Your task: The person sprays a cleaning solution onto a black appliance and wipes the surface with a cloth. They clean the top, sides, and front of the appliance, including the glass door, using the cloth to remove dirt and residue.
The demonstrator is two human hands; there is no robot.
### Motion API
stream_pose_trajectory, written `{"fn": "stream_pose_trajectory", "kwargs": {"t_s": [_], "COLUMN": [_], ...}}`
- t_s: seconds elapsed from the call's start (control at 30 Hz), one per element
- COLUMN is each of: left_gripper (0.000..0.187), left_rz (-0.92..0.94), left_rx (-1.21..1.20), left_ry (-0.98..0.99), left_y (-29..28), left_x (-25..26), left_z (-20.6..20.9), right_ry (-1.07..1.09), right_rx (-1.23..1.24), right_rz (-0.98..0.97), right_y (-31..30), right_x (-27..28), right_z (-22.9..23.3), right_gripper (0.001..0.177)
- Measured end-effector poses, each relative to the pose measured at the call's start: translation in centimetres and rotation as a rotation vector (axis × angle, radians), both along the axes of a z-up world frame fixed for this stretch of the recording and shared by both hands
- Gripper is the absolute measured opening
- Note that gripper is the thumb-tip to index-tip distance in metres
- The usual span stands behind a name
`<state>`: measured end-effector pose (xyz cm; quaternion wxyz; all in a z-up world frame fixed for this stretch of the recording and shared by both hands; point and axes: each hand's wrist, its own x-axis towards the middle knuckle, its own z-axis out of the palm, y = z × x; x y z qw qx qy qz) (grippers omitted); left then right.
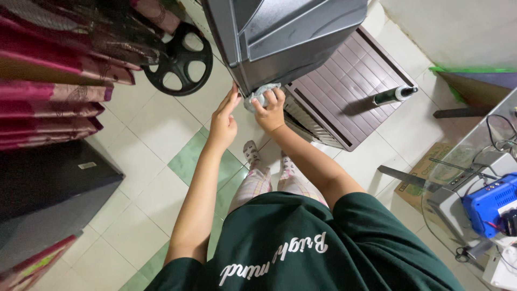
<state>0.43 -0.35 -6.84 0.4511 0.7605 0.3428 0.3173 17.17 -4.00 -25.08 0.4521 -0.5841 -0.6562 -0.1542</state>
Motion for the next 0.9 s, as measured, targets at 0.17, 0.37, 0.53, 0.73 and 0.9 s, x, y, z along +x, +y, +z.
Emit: {"fn": "stream_pose_trajectory", "kwargs": {"t_s": [0.17,0.37,0.53,0.73,0.9], "left_gripper": [0.100,0.089,0.078,0.079,0.076], "left_rz": [-0.005,0.072,0.166,0.172,0.188], "left_rx": [-0.012,-0.038,-0.168,-0.123,-0.208], "left_ry": [-0.067,0.037,0.047,-0.033,-0.034], "left_y": [-1.6,-0.6,0.4,-0.4,-1.8], "left_x": [0.1,-0.5,-0.3,0.5,1.5], "left_z": [-1.2,-2.1,-3.0,-4.0,-4.6], "right_ry": [0.021,0.183,0.027,-0.297,-0.185], "right_rx": [-0.272,-0.121,0.018,0.089,0.074], "right_rz": [0.006,0.118,0.107,0.240,-0.057], "right_y": [-1.6,-1.5,0.0,0.9,0.9], "right_x": [1.0,1.3,1.3,5.1,11.8], "right_z": [-1.1,7.6,8.6,5.4,0.5], "right_gripper": [0.063,0.069,0.055,0.048,0.048]}}
